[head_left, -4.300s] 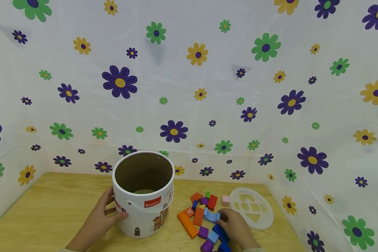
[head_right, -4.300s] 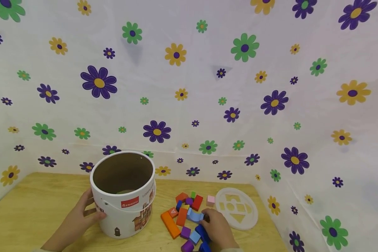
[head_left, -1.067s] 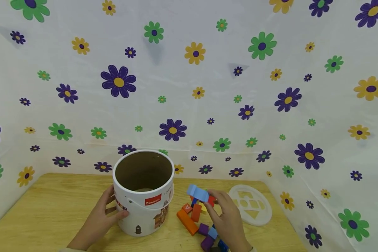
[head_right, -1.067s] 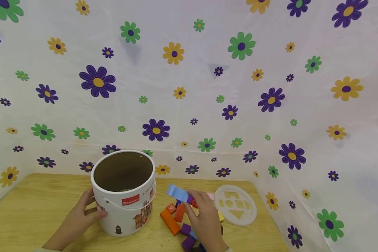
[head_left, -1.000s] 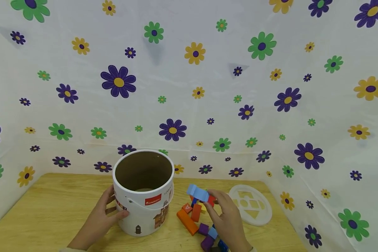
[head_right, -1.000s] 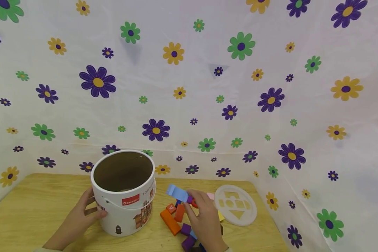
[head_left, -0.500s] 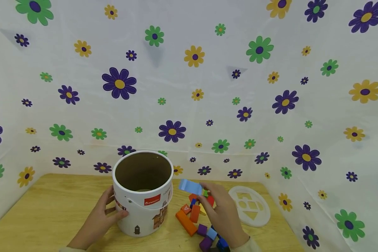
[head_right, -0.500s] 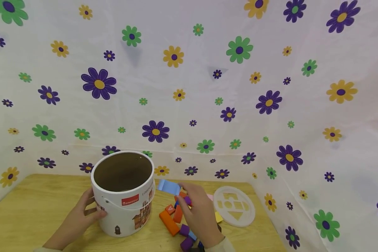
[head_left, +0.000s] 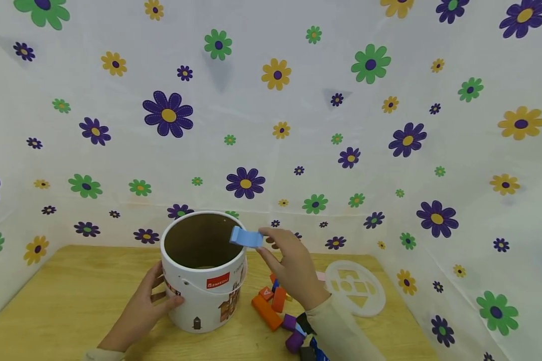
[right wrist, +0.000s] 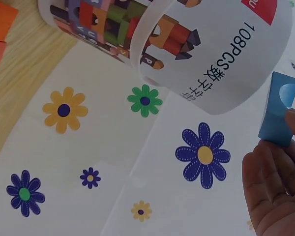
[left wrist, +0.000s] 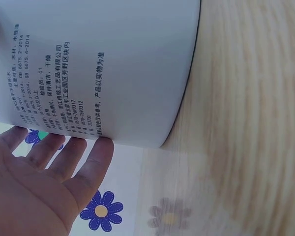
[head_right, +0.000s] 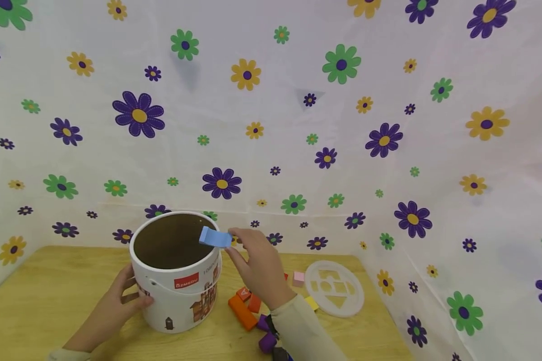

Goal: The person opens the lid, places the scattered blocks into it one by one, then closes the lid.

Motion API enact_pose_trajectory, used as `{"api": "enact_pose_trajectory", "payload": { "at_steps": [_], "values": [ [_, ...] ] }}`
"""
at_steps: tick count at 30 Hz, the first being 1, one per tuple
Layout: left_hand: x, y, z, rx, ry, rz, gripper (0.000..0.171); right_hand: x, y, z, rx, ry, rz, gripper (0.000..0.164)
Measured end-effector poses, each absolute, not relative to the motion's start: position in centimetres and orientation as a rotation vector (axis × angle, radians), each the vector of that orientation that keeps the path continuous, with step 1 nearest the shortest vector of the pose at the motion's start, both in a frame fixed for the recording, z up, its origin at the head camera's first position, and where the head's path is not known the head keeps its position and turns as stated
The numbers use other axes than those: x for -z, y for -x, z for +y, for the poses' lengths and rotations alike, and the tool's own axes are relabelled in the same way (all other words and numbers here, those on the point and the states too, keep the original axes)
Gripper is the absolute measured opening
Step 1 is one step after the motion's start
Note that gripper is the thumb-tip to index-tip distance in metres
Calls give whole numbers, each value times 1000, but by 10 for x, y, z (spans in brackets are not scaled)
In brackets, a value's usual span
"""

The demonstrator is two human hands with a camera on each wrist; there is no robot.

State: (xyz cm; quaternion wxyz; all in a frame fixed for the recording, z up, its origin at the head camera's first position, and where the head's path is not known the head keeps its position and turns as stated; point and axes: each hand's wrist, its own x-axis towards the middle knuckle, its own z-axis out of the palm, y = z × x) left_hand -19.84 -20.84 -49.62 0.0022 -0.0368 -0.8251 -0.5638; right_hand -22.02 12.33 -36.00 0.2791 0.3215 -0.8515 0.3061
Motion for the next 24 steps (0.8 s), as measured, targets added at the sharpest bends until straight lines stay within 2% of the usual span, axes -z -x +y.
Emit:
{"api": "enact_pose_trajectory", "payload": {
  "at_steps": [11,18,24],
  "values": [
    [494,199,-207,1781,108,-2586,102,344,250,86,-800,-885,-2586,36],
    [498,200,-206,1799,77,-2610,108,341,254,73,-776,-886,-2719,33],
    [496,199,-208,1761,93,-2613,108,349,255,80,-879,-907,-2646,42]
  ]
}}
